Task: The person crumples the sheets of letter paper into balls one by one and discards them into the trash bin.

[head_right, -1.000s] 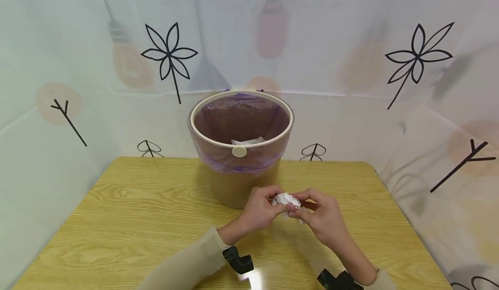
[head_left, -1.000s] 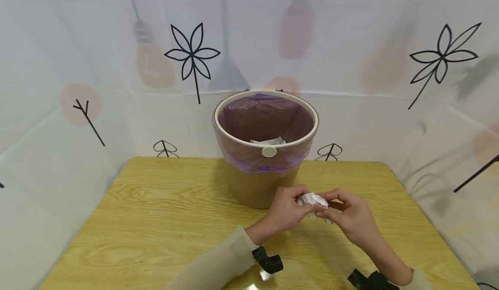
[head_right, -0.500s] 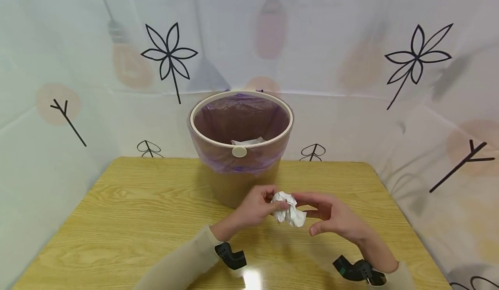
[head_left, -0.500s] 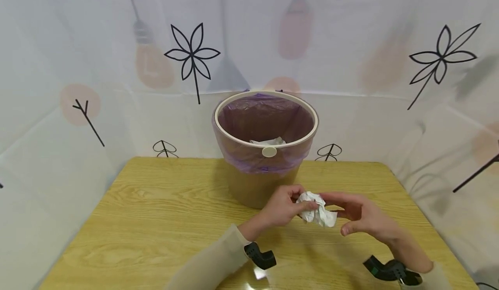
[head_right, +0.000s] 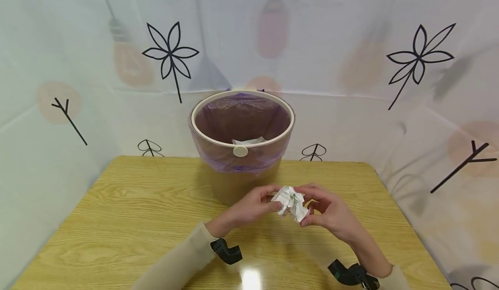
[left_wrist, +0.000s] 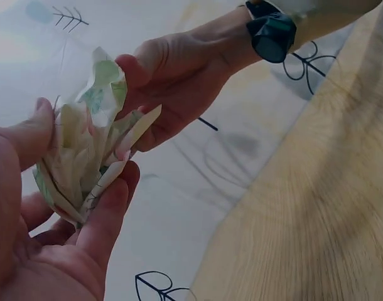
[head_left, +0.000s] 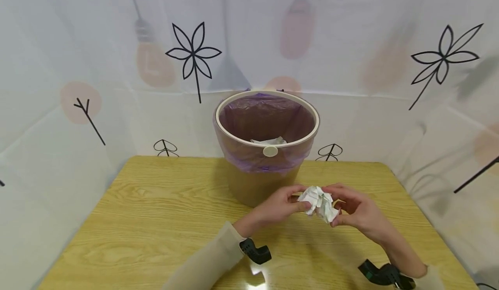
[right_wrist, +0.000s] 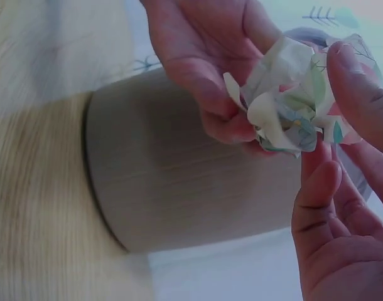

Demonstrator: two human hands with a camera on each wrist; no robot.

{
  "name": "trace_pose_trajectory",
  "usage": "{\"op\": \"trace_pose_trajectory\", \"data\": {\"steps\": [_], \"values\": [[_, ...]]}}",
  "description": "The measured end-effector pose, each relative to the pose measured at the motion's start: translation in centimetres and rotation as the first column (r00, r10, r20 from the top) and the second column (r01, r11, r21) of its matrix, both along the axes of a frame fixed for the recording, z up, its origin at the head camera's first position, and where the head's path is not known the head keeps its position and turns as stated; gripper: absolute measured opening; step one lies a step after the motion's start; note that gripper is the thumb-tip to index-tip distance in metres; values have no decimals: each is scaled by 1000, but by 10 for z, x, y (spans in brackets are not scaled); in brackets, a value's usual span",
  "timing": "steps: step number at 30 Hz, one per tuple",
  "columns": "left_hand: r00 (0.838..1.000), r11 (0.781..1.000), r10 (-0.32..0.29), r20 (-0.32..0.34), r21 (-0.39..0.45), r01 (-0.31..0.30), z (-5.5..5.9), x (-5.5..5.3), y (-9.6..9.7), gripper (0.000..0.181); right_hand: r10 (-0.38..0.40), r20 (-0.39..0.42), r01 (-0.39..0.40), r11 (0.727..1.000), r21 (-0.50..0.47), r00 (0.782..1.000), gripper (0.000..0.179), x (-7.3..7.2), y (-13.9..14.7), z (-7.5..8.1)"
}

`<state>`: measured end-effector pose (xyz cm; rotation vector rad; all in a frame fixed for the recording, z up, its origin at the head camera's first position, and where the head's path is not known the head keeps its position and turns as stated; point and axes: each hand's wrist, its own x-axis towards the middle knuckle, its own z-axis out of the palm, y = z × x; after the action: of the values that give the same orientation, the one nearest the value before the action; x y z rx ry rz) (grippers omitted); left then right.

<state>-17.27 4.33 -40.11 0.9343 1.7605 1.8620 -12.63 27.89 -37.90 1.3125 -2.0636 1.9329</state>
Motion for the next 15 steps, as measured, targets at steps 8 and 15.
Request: {"op": "trace_pose_trajectory", "data": {"steps": [8,15], "values": [[998,999,-11,56,44,9,6,3,0,32,111,-40,-111,994,-11,993,69,-4,5,2],[993,999,-20,117,35,16,14,5,3,27,-61,-148,54,997,-52,987,75,2,-10,3]]}}
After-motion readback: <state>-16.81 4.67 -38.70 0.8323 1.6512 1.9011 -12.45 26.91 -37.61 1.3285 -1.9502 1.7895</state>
